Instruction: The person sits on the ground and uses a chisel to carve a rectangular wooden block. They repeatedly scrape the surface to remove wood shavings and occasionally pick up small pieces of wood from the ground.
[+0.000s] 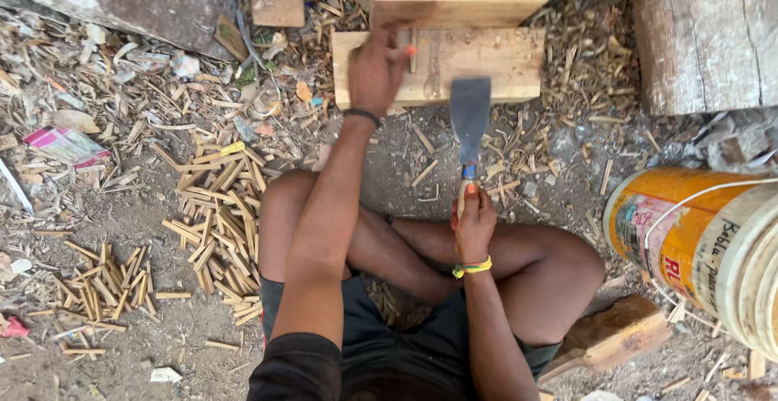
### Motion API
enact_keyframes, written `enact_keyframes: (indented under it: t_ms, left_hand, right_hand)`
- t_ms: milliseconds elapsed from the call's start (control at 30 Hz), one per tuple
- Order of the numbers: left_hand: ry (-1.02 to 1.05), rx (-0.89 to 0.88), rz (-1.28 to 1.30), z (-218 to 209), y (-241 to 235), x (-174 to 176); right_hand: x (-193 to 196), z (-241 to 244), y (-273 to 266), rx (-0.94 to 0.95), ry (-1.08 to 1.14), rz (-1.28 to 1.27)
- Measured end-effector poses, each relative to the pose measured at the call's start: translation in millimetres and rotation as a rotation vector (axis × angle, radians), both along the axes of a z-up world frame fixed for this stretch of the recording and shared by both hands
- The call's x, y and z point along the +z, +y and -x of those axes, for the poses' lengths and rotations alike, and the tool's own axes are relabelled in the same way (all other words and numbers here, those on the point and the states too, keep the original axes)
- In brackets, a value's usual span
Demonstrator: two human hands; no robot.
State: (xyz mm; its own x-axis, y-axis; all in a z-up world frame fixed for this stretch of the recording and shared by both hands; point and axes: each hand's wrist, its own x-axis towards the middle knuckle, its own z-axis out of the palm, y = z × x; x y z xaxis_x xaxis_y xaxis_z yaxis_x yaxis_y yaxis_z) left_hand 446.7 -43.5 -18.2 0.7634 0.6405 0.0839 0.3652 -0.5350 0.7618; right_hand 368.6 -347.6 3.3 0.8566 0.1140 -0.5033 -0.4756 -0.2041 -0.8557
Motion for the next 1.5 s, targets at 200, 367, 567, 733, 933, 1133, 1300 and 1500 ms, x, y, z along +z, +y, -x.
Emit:
enact_keyframes:
  t_ms: [200,367,567,733,933,1133,1300,1500]
  left_hand:
    - [-0.269,-0.549,-0.088,0,-63,19]
    - [-0.4,-0.795,-0.155,3,-90,10]
    - [-0.351,-0.774,-0.136,6,-85,6]
    - [-0.424,-0.758,-0.146,6,-85,5]
    - [-0.384,-0.737,-0.139,6,-87,4]
    - [-0.428,-0.73,-0.132,4,-86,2]
    - [-0.355,-0.716,-0.111,2,-85,-1]
    - [-0.249,-0.697,0.038,3,-83,2]
  right_hand:
    - [-3,-1,21,0.061,0.003,0.035]
    - [-5,2,31,0.101,0.022,0.011]
    - [-7,7,33,0.107,0.137,-0.065]
    - [-9,6,33,0.07,0.185,-0.108]
    - [-8,5,33,0.063,0.22,-0.162]
    - [-5,4,33,0.058,0.218,-0.18]
    - [-6,3,34,0.06,0.201,-0.156]
    - [-9,6,34,0.09,0.204,-0.104]
